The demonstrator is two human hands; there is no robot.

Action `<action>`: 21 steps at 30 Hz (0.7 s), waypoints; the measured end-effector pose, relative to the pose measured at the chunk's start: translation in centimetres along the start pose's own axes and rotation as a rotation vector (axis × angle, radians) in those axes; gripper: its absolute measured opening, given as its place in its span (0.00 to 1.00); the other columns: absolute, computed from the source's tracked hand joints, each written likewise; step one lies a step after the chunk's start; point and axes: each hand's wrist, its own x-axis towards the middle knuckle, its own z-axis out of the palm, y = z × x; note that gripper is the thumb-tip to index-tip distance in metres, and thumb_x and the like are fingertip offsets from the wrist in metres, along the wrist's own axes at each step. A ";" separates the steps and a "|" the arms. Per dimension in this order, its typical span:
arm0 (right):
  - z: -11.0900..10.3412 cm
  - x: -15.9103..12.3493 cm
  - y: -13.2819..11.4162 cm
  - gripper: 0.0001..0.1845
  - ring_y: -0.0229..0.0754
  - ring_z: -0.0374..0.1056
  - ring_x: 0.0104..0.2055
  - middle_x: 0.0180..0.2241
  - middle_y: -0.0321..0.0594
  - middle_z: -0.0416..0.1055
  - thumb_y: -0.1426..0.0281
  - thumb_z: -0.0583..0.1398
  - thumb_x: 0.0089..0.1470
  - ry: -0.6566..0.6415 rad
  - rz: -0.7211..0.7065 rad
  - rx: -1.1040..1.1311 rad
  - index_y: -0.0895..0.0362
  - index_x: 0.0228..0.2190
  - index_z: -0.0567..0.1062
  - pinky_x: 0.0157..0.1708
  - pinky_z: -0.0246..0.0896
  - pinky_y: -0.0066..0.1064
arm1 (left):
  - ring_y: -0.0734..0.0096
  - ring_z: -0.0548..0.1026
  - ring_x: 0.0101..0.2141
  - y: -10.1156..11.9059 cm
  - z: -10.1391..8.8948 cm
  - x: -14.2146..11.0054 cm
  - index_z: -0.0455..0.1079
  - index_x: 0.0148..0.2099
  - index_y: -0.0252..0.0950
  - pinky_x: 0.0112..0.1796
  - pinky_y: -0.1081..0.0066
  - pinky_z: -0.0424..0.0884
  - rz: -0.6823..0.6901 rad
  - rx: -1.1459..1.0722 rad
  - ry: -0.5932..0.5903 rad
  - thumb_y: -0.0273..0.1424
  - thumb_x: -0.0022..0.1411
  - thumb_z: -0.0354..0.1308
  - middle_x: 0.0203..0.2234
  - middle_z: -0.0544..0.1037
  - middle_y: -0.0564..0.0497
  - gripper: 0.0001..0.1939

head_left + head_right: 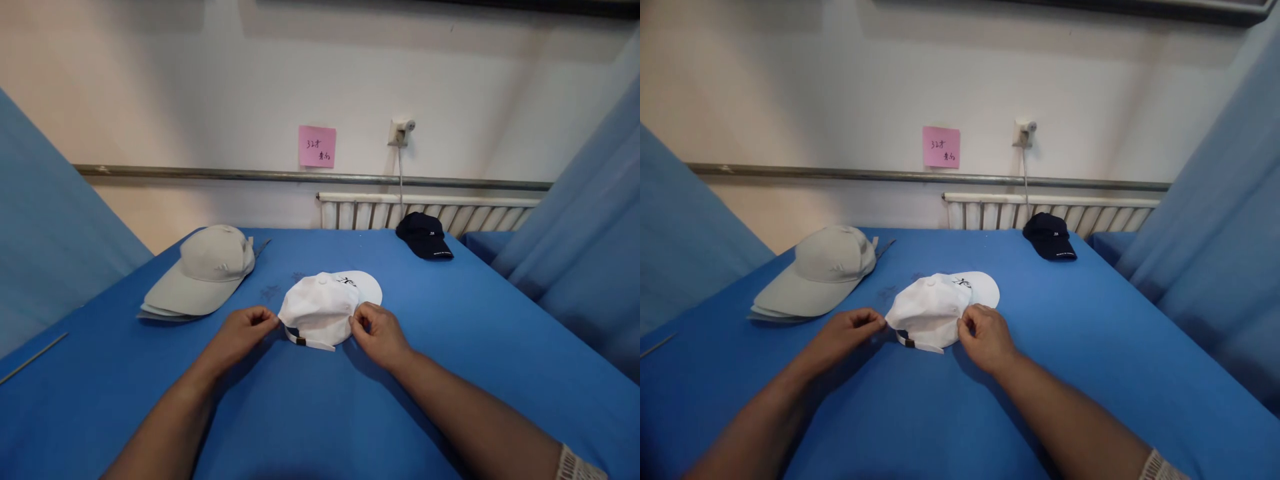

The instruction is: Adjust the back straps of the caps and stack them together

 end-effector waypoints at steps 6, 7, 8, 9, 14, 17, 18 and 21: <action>0.3 0.0 0.2 0.12 0.37 0.63 0.28 0.24 0.33 0.67 0.70 0.55 0.56 -0.018 0.004 0.027 0.55 0.22 0.64 0.31 0.53 0.28 | 0.73 0.63 0.18 0.1 0.3 -0.9 0.65 0.47 0.37 0.22 0.73 0.57 -0.126 -0.317 -0.110 0.47 0.53 0.62 0.14 0.69 0.59 0.25; 0.3 -0.1 0.2 0.12 0.37 0.63 0.28 0.24 0.33 0.67 0.71 0.55 0.56 -0.016 0.002 0.031 0.55 0.22 0.64 0.31 0.53 0.28 | 0.73 0.63 0.17 0.1 0.6 -0.9 0.64 0.48 0.37 0.21 0.73 0.57 -0.126 -0.323 -0.111 0.46 0.53 0.63 0.14 0.69 0.59 0.25; 0.3 -0.1 0.1 0.12 0.37 0.63 0.28 0.24 0.33 0.67 0.71 0.56 0.56 -0.013 0.000 0.036 0.55 0.22 0.64 0.31 0.53 0.28 | 0.73 0.63 0.17 0.0 0.8 -0.9 0.64 0.49 0.37 0.21 0.73 0.57 -0.125 -0.322 -0.106 0.45 0.53 0.63 0.14 0.69 0.60 0.26; 0.2 -0.1 0.1 0.12 0.37 0.63 0.28 0.23 0.33 0.67 0.71 0.56 0.56 -0.008 -0.003 0.043 0.55 0.22 0.64 0.31 0.54 0.28 | 0.73 0.63 0.17 0.0 1.1 -0.8 0.64 0.49 0.36 0.21 0.73 0.57 -0.126 -0.320 -0.095 0.44 0.52 0.64 0.13 0.68 0.60 0.26; 0.0 0.0 0.2 0.11 0.38 0.64 0.28 0.24 0.34 0.68 0.71 0.56 0.56 0.045 -0.018 0.119 0.55 0.22 0.67 0.31 0.56 0.28 | 0.75 0.63 0.17 -0.6 1.7 -0.2 0.65 0.46 0.36 0.20 0.75 0.59 -0.143 -0.474 -0.020 0.39 0.50 0.65 0.14 0.67 0.61 0.23; 0.0 0.4 1.5 0.07 0.40 0.67 0.31 0.27 0.36 0.71 0.69 0.56 0.56 0.164 0.047 0.169 0.55 0.26 0.71 0.35 0.61 0.30 | 0.74 0.69 0.23 -0.8 1.3 0.2 0.68 0.43 0.35 0.26 0.75 0.66 -0.150 -0.632 0.169 0.35 0.48 0.67 0.21 0.73 0.56 0.20; 0.1 0.6 2.2 0.06 0.41 0.69 0.35 0.31 0.38 0.72 0.68 0.56 0.55 0.216 0.098 0.174 0.55 0.30 0.72 0.38 0.62 0.32 | 0.74 0.71 0.26 -0.8 1.1 0.3 0.69 0.41 0.35 0.29 0.75 0.68 -0.147 -0.667 0.229 0.34 0.47 0.67 0.25 0.75 0.54 0.19; 0.2 1.6 4.6 0.13 0.47 0.71 0.46 0.44 0.47 0.74 0.67 0.59 0.53 0.307 0.353 0.186 0.57 0.41 0.73 0.43 0.65 0.36 | 0.72 0.74 0.32 -0.7 0.7 0.5 0.71 0.40 0.34 0.34 0.74 0.71 -0.153 -0.741 0.302 0.34 0.44 0.70 0.31 0.77 0.51 0.20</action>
